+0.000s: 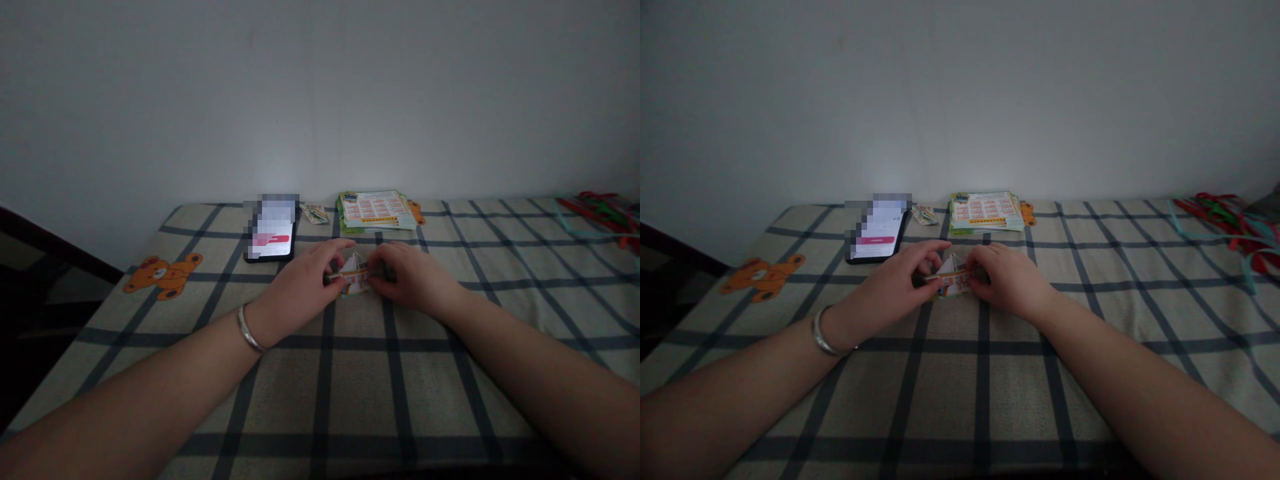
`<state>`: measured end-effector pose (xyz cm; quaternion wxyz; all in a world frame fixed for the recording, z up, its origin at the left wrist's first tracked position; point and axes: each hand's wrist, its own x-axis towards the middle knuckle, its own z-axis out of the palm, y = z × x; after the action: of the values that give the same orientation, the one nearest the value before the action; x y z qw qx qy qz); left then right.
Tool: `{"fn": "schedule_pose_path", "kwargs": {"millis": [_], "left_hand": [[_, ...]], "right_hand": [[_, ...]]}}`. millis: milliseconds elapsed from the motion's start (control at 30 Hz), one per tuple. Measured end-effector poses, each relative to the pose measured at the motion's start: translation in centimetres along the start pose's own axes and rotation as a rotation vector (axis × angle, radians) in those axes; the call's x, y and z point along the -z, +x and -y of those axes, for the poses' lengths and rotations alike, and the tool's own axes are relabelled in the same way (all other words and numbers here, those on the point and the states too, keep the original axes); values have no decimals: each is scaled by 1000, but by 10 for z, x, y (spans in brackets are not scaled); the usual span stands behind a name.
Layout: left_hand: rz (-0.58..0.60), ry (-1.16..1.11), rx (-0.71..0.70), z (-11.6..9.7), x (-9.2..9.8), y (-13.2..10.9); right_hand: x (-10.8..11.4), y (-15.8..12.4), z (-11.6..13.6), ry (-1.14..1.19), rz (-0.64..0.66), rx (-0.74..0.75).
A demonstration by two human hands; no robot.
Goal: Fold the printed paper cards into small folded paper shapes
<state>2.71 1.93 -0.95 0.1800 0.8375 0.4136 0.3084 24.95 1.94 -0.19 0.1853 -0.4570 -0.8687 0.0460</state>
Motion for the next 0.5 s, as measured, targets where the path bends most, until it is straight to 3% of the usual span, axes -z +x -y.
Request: {"fn": "schedule_pose_path", "kwargs": {"millis": [100, 200, 500], "left_hand": [[3, 18, -12, -5, 2, -2], [-10, 60, -28, -7, 4, -2], [-4, 197, -114, -5, 8, 1]], "right_hand": [[-4, 1, -4, 254, -34, -104], [-5, 2, -7, 401, 22, -128], [0, 4, -5, 410, 66, -103]]}}
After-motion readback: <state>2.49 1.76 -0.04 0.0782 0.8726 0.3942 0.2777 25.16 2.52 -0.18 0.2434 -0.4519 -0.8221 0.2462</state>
